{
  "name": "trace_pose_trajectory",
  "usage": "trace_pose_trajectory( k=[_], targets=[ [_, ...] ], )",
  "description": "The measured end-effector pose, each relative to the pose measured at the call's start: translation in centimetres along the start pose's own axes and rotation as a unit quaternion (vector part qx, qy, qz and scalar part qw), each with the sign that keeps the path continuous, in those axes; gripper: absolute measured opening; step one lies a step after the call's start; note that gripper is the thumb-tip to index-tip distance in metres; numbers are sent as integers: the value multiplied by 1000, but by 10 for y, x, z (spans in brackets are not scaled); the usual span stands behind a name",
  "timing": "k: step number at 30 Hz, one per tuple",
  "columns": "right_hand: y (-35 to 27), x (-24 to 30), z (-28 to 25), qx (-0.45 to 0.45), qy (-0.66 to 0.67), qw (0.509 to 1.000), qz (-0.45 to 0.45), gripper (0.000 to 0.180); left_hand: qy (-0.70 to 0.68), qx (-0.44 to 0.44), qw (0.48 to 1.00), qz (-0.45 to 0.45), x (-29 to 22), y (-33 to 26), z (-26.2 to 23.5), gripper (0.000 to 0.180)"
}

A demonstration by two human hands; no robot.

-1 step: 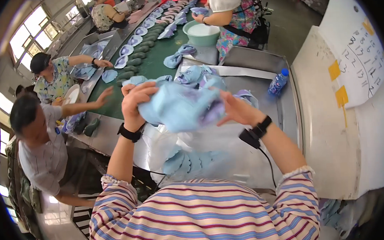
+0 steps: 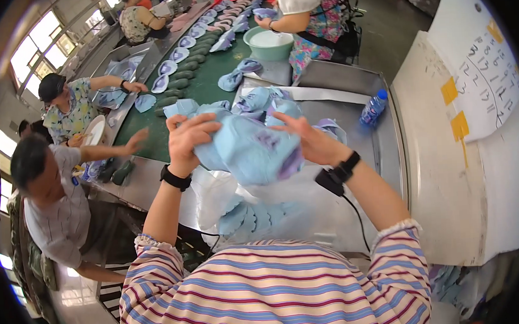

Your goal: Pack blue shoe uppers into clear plastic bags in an assembly line setting.

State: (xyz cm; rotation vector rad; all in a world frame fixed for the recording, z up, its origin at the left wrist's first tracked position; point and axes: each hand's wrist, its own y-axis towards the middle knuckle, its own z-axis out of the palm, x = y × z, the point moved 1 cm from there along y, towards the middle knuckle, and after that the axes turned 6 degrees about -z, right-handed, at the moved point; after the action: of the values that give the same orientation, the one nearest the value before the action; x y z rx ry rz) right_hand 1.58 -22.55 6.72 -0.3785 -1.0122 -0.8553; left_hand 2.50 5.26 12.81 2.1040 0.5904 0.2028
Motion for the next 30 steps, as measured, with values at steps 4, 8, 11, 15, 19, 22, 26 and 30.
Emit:
trace_pose_trajectory(
  k=[4,8,11,15,19,22,26,30],
  targets=[
    [28,-7,39,9,15,1000,-4,83,76,-75,994,20,-4,-11,20,13],
    [41,-1,40,-40,-64,995,-61,81,80,-136,986,-47,13,-22,32,20],
    [49,-11,35,-36,-129,988,-83,79,49,-213,966,-139,21,-35,42,40],
    [42,-29,36,-70,-273,939,-197,87,-298,-269,844,-357,21,-44,51,72],
    [32,-38,29,-116,-430,851,-277,76,-739,-117,454,-485,8,-31,14,92],
    [30,-39,57,-118,-528,772,-333,59,-542,-49,697,-467,-3,-21,10,90],
    [27,-41,68,-97,-532,755,-372,32,-451,-86,752,-473,-6,-9,16,81],
    [21,-33,43,-23,-641,632,-435,25,-449,-194,725,-485,8,-16,21,76]
  ],
)
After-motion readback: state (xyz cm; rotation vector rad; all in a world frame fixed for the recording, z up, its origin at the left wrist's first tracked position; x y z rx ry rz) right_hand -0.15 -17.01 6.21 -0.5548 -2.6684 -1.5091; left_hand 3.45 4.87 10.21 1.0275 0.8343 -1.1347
